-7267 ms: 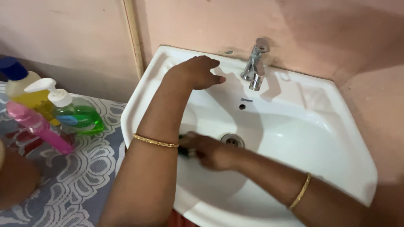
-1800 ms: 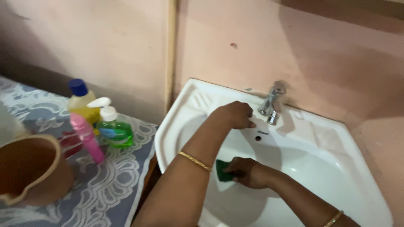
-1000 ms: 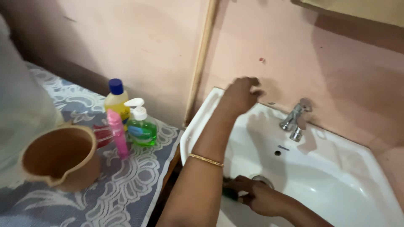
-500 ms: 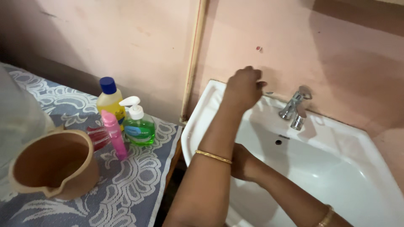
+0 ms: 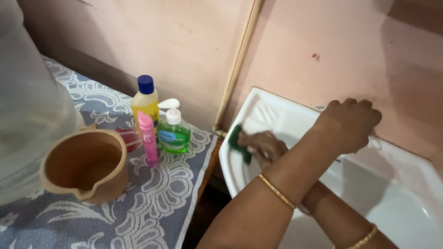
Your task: The person scrubs a white bathroom sink using a green sponge. They clean the basin, the faucet, and the surrounding edges while water runs from the tap.
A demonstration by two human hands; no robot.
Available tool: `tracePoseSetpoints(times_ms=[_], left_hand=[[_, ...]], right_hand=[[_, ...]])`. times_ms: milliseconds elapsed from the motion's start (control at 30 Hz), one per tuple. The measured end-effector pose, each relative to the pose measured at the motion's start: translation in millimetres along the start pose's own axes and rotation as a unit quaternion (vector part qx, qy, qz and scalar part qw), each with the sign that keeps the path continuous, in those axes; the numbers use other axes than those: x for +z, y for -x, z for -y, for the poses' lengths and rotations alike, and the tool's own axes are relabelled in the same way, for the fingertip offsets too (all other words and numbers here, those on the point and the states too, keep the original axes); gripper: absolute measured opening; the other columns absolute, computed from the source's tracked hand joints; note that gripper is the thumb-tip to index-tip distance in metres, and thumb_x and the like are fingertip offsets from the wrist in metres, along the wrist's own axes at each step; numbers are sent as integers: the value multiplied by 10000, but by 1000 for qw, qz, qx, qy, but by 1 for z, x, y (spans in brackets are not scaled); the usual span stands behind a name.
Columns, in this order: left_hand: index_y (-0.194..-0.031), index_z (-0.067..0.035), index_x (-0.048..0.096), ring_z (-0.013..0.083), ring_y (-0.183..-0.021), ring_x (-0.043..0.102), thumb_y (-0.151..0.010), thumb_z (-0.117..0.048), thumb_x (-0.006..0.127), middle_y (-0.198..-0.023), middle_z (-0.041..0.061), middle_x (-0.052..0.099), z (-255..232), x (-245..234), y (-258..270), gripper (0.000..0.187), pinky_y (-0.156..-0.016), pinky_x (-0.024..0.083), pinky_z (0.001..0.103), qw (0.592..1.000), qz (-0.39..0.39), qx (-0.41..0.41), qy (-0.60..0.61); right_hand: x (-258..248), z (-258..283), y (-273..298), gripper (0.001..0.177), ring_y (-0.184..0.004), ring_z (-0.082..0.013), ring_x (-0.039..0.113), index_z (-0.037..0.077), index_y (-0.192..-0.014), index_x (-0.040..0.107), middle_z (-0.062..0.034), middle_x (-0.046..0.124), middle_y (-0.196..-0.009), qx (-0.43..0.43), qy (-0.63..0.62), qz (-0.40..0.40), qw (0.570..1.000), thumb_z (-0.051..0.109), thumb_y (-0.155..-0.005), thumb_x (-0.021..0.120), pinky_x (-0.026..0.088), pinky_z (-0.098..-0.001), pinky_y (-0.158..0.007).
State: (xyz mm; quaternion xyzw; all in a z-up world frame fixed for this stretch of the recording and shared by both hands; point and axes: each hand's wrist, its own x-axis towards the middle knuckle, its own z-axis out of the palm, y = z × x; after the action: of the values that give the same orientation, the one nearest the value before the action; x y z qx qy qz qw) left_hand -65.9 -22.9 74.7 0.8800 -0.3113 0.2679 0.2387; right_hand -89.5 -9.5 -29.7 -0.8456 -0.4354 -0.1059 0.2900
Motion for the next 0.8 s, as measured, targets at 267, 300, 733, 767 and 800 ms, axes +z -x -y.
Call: tracePoseSetpoints(times_ms=[267, 300, 733, 767, 800], left_hand=[[-972, -115, 725, 247, -1089, 668, -763, -254, 755, -1103, 56, 702, 1, -7, -2, 253, -892, 545, 430, 999, 16, 34, -3], [-971, -127, 731, 246, -1100, 669, -802, -224, 723, -1105, 54, 707, -4, -9, 1, 195, -906, 542, 429, 999, -4, 45, -10], [-1094, -57, 750, 395, -1282, 603, -941, -342, 745, -1225, 150, 743, 31, -109, 168, 324, -1081, 462, 463, 967, -200, -28, 158], [-1137, -35, 731, 397, -1268, 605, -952, -354, 721, -1256, 191, 710, 41, -106, 186, 369, -1076, 462, 458, 951, -235, -106, 170], [-1180, -12, 712, 399, -1254, 608, -963, -366, 697, -1286, 232, 677, 48, -99, 204, 415, -1070, 461, 453, 928, -268, -183, 182]], right_hand=[[9, -8, 4, 344, -1157, -288, 638, 85, -1275, 650, -102, 675, -1340, -9, -41, 0, 999, 9, -944, 597, 516, -430, -986], [13, -7, 7, 314, -1188, -296, 638, 88, -1270, 653, -105, 682, -1346, -54, -42, -7, 998, 27, -964, 618, 521, -429, -1000], [-60, 122, 81, 206, -938, -210, 725, 82, -1042, 775, -69, 766, -1047, 121, -27, 203, 971, 228, -901, 744, 563, -348, -862], [-73, 138, 94, 238, -905, -209, 729, 105, -1058, 764, -55, 762, -981, 180, -23, 216, 959, 257, -876, 747, 560, -355, -838], [-84, 149, 104, 274, -872, -208, 733, 128, -1075, 752, -41, 758, -916, 239, -18, 228, 944, 286, -851, 751, 557, -362, -814]])
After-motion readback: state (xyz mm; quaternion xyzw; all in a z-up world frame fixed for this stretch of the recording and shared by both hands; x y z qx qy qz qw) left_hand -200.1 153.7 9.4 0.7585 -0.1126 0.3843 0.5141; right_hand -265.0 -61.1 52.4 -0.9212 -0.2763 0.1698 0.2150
